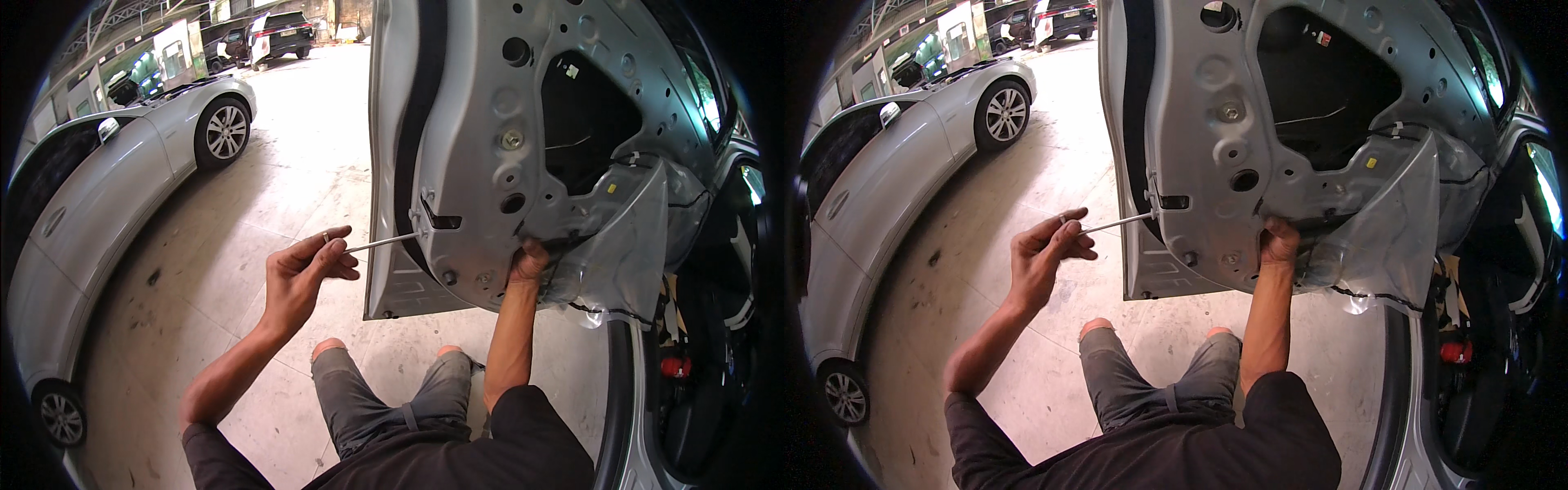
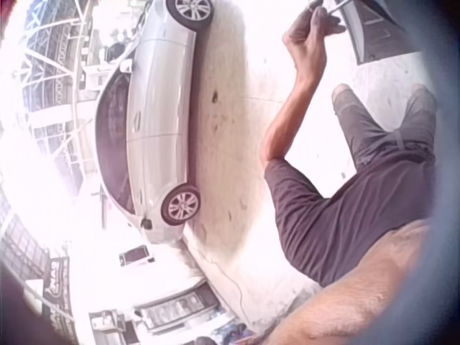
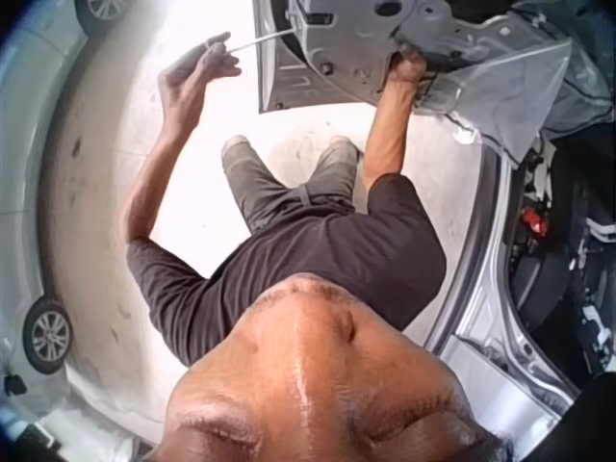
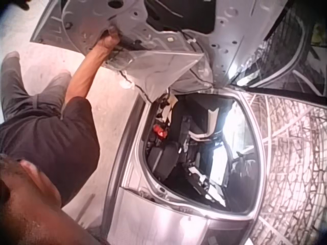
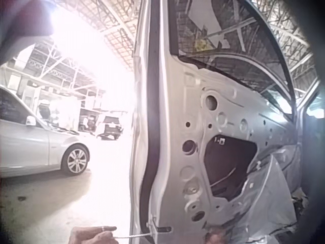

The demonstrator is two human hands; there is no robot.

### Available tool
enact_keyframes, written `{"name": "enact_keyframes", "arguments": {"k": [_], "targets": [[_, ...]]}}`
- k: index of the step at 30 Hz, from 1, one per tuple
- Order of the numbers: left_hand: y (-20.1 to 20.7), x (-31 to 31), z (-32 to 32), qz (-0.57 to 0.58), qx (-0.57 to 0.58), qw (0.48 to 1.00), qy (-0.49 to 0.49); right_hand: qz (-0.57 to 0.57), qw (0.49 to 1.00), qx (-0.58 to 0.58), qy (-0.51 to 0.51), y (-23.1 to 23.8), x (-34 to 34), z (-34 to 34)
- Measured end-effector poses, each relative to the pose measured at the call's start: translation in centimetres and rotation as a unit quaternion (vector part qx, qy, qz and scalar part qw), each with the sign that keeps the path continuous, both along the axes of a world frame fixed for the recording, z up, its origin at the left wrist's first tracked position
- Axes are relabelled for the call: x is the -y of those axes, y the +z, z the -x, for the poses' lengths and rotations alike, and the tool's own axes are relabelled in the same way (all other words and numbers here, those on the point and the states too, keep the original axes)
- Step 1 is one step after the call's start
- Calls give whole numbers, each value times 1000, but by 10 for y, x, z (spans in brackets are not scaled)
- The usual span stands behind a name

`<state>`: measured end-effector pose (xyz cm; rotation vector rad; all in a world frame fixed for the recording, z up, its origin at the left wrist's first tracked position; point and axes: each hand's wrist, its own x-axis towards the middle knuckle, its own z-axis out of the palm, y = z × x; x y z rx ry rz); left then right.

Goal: The person manipulates the interior of a car door by hand, then positions a metal bracket and uses an L-key to tighten a bolt on the door's edge.

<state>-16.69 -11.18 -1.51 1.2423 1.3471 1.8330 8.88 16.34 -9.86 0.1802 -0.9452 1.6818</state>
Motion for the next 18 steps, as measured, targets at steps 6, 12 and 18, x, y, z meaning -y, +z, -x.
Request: {"name": "enact_keyframes", "arguments": {"k": [6,12,18], "targets": [[17,9,28,-203,-622,749,103,22,999,-10,23,-1,-2,5],[3,25,1,-76,-133,980,-126,2,1000,-7,28,4,-1,5],[23,25,-6,62,246,956,-149,-15,999,-7,33,7,2,2]]}}
